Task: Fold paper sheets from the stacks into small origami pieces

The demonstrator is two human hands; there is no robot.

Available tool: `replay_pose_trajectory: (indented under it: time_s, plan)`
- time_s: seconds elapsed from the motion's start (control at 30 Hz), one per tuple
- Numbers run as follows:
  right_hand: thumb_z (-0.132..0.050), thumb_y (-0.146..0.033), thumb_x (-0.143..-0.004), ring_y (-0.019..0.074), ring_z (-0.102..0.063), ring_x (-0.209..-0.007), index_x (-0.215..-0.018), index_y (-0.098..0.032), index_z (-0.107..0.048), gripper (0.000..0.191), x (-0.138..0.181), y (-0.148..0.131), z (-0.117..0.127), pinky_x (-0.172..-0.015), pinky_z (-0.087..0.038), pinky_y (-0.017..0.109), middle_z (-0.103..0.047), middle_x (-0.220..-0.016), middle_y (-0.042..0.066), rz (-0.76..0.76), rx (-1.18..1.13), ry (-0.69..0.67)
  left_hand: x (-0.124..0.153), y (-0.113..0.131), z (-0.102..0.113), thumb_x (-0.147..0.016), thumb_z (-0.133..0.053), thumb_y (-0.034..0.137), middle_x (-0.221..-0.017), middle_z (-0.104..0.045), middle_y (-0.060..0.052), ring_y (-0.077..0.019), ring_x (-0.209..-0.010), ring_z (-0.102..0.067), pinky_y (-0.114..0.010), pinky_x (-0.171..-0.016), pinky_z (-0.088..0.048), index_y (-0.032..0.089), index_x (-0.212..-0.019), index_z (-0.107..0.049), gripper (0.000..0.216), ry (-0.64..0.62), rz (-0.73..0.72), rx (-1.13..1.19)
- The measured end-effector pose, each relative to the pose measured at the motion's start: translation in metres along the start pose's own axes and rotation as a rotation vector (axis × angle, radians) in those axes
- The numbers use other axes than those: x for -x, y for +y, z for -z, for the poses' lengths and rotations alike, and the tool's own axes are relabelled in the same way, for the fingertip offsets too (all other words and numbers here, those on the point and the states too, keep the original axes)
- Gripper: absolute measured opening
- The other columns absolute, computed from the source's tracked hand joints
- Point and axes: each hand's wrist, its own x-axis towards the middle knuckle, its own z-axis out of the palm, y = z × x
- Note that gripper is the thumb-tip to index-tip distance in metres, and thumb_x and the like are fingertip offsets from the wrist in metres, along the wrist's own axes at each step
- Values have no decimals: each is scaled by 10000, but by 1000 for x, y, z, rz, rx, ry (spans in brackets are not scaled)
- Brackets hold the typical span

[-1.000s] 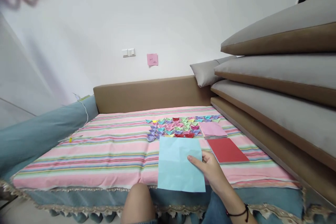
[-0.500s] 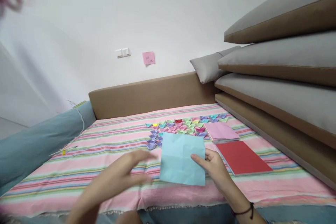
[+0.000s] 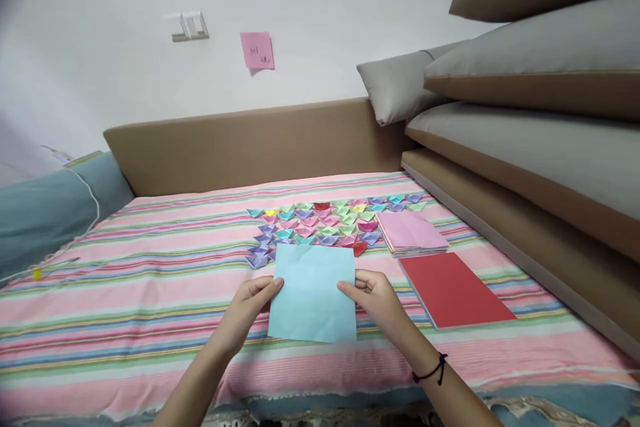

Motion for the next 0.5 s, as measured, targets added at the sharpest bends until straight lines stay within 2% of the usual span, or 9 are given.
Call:
replay_pose_trajectory:
  time_s: [0.07,0.13,0.2,0.3,0.4,0.5]
  plan:
    - [-699,-444,-710,206,-634,-624,-692,-178,-703,268,0,9,4,-572,-512,320,-694,-646,28,31,85,29,-2,-5,5,-766,-645,436,-615,-570,0,-121,-595,-519,-228,-569,-407,149,-640,-643,313,34,-100,-92]
    - [-691,-394,-734,232,-654,-709,-729,-192,-731,206,0,16,9,-647,-533,360,-718,-713,54,149,184,47,-4,-9,11,-763,-663,329,-805,-661,-42,-179,-788,-595,-275,-715,-461,175,-707,-690,166,55,-230,-204]
    - [-660,-312,-772,260,-651,-873,-779,-227,-754,126,1,21,16,-788,-523,420,-738,-834,75,348,307,-2,-2,-14,16,-781,-633,225,-1005,-675,-65,-218,-983,-588,-332,-873,-446,208,-790,-718,88,-1,-365,-358]
    - [-579,-175,-820,264,-589,-1048,-813,-287,-755,209,6,30,27,-883,-480,464,-736,-929,55,559,587,-155,5,-26,19,-816,-562,145,-1077,-666,-63,-227,-1083,-547,-382,-942,-426,242,-897,-710,194,-133,-525,-650]
    - [-532,-90,-824,266,-525,-1153,-882,-301,-739,301,17,41,35,-902,-463,475,-715,-1025,45,562,864,-274,15,-40,18,-835,-517,113,-1144,-645,-52,-239,-1147,-500,-419,-973,-411,259,-1038,-667,292,-283,-588,-929]
    - [-531,-81,-818,269,-471,-1219,-964,-293,-714,316,29,50,40,-951,-431,490,-677,-1121,51,509,1007,-348,23,-52,17,-859,-507,155,-1203,-612,-59,-253,-1173,-477,-442,-997,-399,269,-1144,-622,327,-390,-605,-1074]
